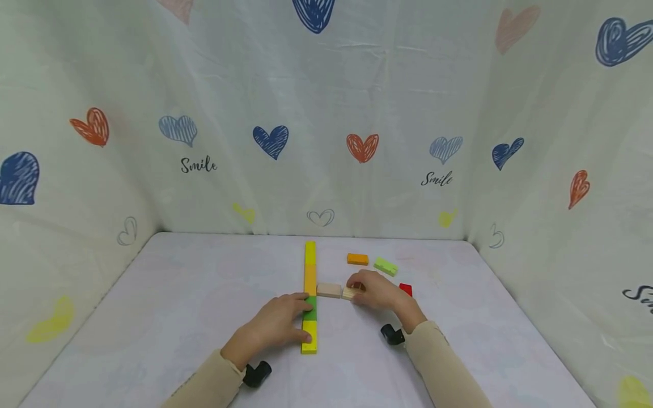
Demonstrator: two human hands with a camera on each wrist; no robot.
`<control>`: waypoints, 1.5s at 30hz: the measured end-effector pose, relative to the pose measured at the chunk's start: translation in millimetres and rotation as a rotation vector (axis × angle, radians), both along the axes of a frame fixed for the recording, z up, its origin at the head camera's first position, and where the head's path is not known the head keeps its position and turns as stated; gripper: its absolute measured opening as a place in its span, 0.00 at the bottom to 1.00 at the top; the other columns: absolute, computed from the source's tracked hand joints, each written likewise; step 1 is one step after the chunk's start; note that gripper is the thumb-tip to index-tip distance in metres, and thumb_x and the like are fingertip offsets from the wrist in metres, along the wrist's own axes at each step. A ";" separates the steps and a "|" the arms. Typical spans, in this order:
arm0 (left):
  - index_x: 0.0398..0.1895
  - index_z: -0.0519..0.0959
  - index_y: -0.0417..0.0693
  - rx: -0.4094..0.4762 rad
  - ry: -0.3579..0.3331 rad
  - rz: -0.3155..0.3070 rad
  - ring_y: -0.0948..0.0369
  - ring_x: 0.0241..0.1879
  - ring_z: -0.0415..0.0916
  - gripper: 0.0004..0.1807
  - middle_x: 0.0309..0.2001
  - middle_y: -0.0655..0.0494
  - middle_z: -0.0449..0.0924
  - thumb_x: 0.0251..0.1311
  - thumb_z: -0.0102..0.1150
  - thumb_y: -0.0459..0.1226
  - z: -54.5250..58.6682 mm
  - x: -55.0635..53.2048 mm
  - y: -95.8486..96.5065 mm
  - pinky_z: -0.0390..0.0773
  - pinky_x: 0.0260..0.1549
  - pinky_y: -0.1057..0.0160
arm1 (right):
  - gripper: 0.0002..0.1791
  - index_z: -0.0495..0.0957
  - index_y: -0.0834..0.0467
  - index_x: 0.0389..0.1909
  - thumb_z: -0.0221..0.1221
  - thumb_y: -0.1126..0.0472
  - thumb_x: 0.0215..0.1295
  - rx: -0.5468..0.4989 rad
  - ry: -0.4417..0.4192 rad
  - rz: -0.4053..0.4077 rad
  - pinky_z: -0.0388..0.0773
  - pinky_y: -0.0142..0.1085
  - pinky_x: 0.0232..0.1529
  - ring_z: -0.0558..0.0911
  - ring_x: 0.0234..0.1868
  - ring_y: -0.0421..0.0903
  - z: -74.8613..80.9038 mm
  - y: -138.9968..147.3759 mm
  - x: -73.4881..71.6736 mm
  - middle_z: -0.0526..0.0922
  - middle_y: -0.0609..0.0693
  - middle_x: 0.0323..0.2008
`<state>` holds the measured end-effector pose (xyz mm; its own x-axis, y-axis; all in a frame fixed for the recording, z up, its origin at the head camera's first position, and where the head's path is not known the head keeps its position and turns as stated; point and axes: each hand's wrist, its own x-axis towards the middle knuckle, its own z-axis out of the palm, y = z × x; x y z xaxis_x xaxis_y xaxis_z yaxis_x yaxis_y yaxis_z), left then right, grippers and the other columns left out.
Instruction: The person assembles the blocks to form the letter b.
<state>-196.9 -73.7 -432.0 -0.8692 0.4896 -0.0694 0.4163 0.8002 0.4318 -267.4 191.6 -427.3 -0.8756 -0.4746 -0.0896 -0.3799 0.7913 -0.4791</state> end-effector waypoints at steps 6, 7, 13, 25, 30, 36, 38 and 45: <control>0.58 0.78 0.51 -0.004 -0.004 0.003 0.47 0.64 0.65 0.35 0.66 0.50 0.67 0.45 0.73 0.53 1.4 -0.1 -0.1 0.65 0.61 0.44 | 0.15 0.79 0.54 0.48 0.65 0.60 0.60 0.020 0.000 -0.005 0.73 0.38 0.46 0.72 0.39 0.43 -1.7 -1.9 -0.9 0.76 0.42 0.37; 0.58 0.78 0.51 -0.005 -0.005 0.003 0.47 0.64 0.65 0.35 0.66 0.50 0.67 0.45 0.73 0.53 1.5 -0.1 -0.1 0.65 0.61 0.44 | 0.15 0.79 0.53 0.48 0.65 0.60 0.60 0.021 -0.003 -0.008 0.73 0.38 0.46 0.72 0.39 0.43 -1.9 -2.0 -1.2 0.76 0.42 0.37; 0.58 0.78 0.51 -0.002 -0.010 0.004 0.47 0.64 0.65 0.35 0.66 0.50 0.67 0.45 0.73 0.53 1.5 0.2 0.3 0.65 0.61 0.44 | 0.15 0.79 0.53 0.48 0.65 0.60 0.60 0.009 -0.019 -0.017 0.73 0.39 0.46 0.72 0.40 0.44 -1.4 -1.2 -1.0 0.76 0.42 0.37; 0.58 0.78 0.51 0.000 -0.004 0.003 0.47 0.63 0.65 0.35 0.66 0.49 0.67 0.45 0.73 0.53 2.7 0.5 1.1 0.66 0.61 0.44 | 0.15 0.79 0.53 0.48 0.65 0.60 0.60 0.005 -0.024 -0.023 0.73 0.38 0.45 0.72 0.40 0.44 -0.8 -1.0 0.3 0.76 0.42 0.37; 0.58 0.78 0.51 -0.001 -0.011 0.001 0.47 0.64 0.65 0.35 0.66 0.49 0.67 0.45 0.72 0.53 2.4 0.5 0.8 0.65 0.61 0.44 | 0.16 0.79 0.53 0.48 0.66 0.59 0.59 0.003 -0.028 -0.022 0.73 0.38 0.44 0.72 0.40 0.44 -2.2 -1.3 0.3 0.76 0.42 0.37; 0.58 0.78 0.51 -0.009 -0.018 0.008 0.47 0.64 0.65 0.35 0.66 0.50 0.67 0.45 0.73 0.53 1.5 0.6 1.4 0.65 0.61 0.44 | 0.16 0.79 0.53 0.48 0.66 0.59 0.59 0.000 -0.032 -0.023 0.73 0.38 0.44 0.72 0.40 0.44 -2.6 -1.4 0.4 0.76 0.42 0.37; 0.57 0.78 0.51 -0.011 -0.020 0.011 0.47 0.64 0.65 0.35 0.66 0.50 0.67 0.45 0.73 0.53 1.5 0.6 1.8 0.65 0.61 0.44 | 0.16 0.79 0.53 0.48 0.66 0.60 0.59 0.001 -0.029 -0.019 0.73 0.38 0.44 0.72 0.39 0.43 -3.2 -1.2 0.0 0.76 0.42 0.36; 0.57 0.78 0.51 -0.008 -0.020 0.008 0.47 0.64 0.65 0.35 0.66 0.50 0.67 0.45 0.73 0.53 1.9 0.2 1.6 0.65 0.61 0.44 | 0.15 0.79 0.53 0.48 0.65 0.60 0.59 -0.002 -0.026 -0.010 0.73 0.38 0.43 0.72 0.39 0.43 -3.6 -0.6 -0.9 0.76 0.42 0.36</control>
<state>-196.7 -72.0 -430.1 -0.8716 0.4818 -0.0903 0.4011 0.8069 0.4337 -268.2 191.0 -430.8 -0.8778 -0.4658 -0.1118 -0.3589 0.7941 -0.4906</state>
